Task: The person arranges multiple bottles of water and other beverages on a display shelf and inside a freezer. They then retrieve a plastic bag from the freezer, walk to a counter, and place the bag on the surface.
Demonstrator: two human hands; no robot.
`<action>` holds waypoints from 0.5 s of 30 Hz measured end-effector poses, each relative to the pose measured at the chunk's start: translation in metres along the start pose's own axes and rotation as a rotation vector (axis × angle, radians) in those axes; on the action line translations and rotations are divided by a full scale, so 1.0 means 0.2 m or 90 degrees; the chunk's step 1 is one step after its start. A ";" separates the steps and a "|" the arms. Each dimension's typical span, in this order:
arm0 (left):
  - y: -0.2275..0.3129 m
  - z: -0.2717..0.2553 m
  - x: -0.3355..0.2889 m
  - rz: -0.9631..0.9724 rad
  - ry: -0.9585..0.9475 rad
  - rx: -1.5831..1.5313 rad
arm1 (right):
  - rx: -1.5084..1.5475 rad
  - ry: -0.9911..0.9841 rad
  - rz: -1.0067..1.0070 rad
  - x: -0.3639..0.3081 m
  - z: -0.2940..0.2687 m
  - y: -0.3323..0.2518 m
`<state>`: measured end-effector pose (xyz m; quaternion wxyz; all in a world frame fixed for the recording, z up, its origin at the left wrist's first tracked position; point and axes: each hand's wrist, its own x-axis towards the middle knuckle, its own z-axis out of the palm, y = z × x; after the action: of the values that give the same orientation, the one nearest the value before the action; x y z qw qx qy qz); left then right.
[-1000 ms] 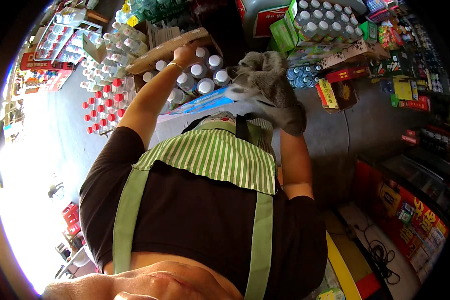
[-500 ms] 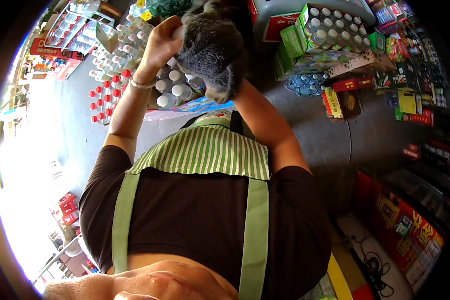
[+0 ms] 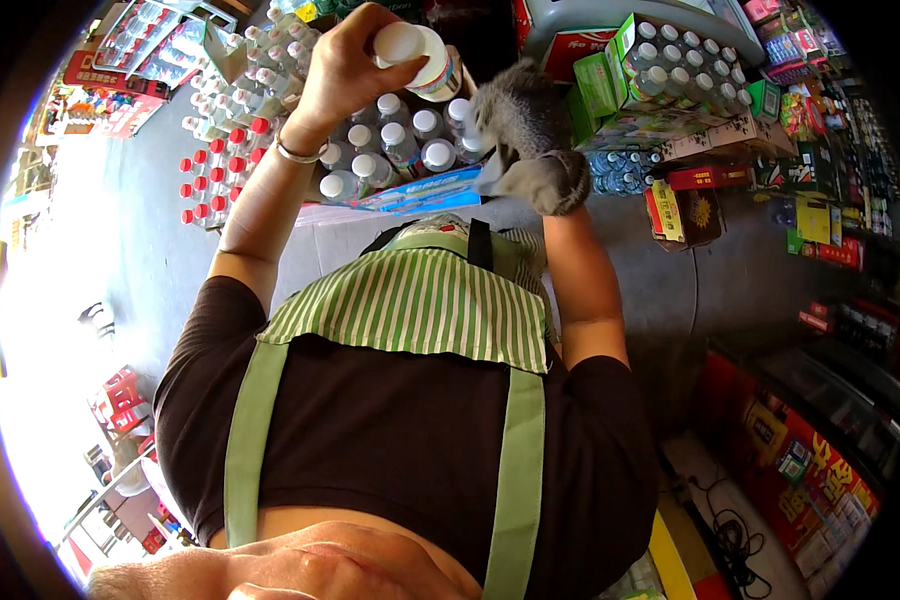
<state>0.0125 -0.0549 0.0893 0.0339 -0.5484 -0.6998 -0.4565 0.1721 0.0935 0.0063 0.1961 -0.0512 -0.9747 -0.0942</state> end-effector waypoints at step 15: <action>-0.49 0.32 -0.04 0.011 -0.086 0.191 | 0.201 0.006 0.106 -0.09 0.03 0.21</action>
<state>-0.0337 -0.0158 -0.0113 0.0721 -0.5726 -0.7560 -0.3087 0.1921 0.1355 0.0002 0.2136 -0.0998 -0.9688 0.0764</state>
